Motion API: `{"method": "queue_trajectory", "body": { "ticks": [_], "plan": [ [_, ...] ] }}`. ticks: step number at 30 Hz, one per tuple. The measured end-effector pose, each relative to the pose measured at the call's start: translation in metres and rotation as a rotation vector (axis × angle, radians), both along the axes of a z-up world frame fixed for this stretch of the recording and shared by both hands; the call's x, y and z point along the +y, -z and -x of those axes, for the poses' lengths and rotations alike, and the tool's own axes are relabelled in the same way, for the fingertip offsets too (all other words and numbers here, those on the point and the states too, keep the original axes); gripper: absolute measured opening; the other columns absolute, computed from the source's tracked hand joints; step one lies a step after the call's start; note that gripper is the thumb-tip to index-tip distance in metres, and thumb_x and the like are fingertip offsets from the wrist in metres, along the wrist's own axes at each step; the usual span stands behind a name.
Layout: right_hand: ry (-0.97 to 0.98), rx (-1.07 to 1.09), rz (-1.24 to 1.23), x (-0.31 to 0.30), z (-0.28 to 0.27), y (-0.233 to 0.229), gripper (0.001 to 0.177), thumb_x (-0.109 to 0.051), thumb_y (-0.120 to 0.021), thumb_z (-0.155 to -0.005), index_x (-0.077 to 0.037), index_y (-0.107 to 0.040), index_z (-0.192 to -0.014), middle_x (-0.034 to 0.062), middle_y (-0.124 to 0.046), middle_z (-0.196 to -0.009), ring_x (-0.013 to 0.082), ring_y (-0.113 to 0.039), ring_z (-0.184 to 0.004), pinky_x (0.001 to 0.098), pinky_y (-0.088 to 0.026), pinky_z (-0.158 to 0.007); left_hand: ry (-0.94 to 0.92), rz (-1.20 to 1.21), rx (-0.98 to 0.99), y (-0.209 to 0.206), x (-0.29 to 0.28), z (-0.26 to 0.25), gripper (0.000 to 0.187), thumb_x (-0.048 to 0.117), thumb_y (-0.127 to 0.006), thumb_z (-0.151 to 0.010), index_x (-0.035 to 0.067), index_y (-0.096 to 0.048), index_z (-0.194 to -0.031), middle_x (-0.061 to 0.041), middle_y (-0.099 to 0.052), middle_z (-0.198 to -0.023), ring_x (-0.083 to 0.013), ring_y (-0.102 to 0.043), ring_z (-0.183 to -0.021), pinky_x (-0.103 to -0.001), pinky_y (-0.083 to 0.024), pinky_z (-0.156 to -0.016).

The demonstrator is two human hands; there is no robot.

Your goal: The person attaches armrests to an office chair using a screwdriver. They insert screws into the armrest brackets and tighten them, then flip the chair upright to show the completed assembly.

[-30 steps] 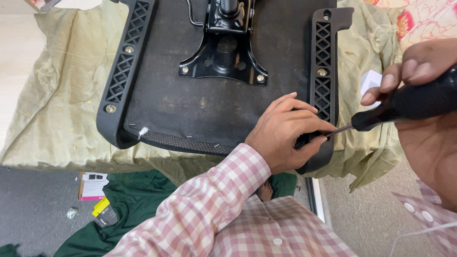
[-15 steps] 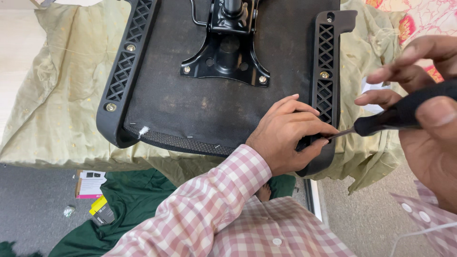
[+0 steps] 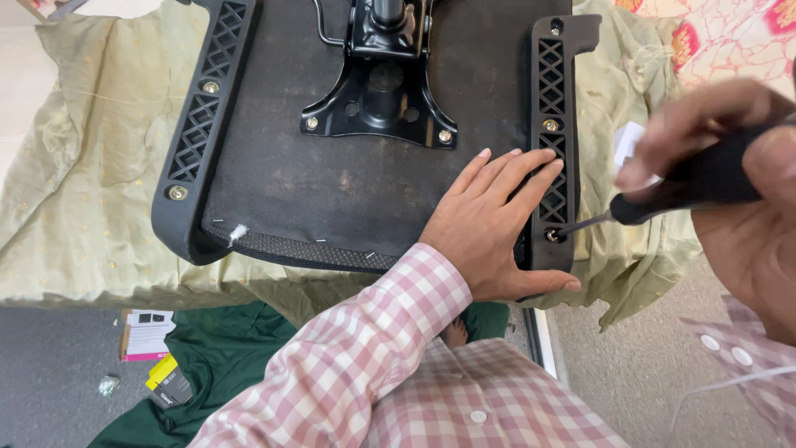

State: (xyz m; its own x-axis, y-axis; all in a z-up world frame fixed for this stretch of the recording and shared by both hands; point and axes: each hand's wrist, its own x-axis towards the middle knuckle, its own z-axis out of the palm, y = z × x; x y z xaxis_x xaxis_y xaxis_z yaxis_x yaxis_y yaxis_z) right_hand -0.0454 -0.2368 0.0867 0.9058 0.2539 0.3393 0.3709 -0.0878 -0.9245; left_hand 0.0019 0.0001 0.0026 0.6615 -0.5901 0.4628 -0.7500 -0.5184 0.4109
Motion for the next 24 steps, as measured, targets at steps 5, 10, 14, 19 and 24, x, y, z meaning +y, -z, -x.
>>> {"method": "queue_trajectory", "body": {
  "ticks": [5,10,14,19,24],
  "plan": [
    [0.020,-0.028,0.105,0.011,-0.010,-0.017,0.037,-0.044,-0.038,-0.114,-0.012,-0.048,-0.129,0.0029,-0.049,-0.118,0.0165,-0.057,-0.112,0.0446,-0.054,-0.101,-0.014,-0.113,-0.017,0.003,-0.002,-0.003,0.129,0.093,-0.061,-0.069,0.004,-0.033,-0.157,-0.011,-0.037,-0.162,-0.0331,-0.033,-0.153,-0.051,-0.021,-0.128],
    [0.063,0.000,0.172,0.007,-0.008,-0.018,0.042,-0.047,-0.037,-0.109,-0.012,-0.049,-0.128,0.0021,-0.052,-0.124,0.0168,-0.060,-0.121,0.0465,-0.056,-0.106,-0.007,-0.103,0.012,0.003,-0.002,-0.003,0.128,0.092,-0.063,-0.068,0.006,-0.032,-0.158,-0.009,-0.036,-0.162,-0.0315,-0.032,-0.153,-0.051,-0.021,-0.128],
    [0.043,0.036,0.175,0.002,0.001,-0.012,0.042,-0.047,-0.034,-0.115,-0.012,-0.050,-0.132,0.0061,-0.059,-0.112,0.0171,-0.065,-0.112,0.0441,-0.055,-0.110,-0.001,-0.102,0.017,0.003,-0.001,-0.003,0.127,0.091,-0.065,-0.069,0.007,-0.032,-0.158,-0.008,-0.036,-0.163,-0.0304,-0.032,-0.154,-0.051,-0.020,-0.129],
    [-0.043,0.028,0.026,-0.012,-0.007,-0.002,0.034,-0.041,-0.041,-0.116,-0.015,-0.052,-0.136,0.0011,-0.048,-0.117,0.0125,-0.054,-0.117,0.0453,-0.050,-0.113,0.006,-0.091,0.027,0.001,-0.002,-0.003,0.127,0.090,-0.068,-0.068,0.007,-0.034,-0.157,-0.008,-0.035,-0.162,-0.0312,-0.032,-0.153,-0.052,-0.020,-0.129],
    [-0.015,-0.024,0.196,-0.027,-0.010,0.004,0.041,-0.039,-0.039,-0.116,-0.008,-0.045,-0.143,0.0091,-0.047,-0.143,0.0191,-0.053,-0.137,0.0490,-0.049,-0.123,0.047,0.180,0.039,-0.005,0.000,-0.005,0.073,0.063,-0.081,-0.078,0.019,-0.063,-0.134,-0.003,-0.059,-0.143,-0.0302,-0.045,-0.146,-0.054,-0.023,-0.128]
  ]
}}
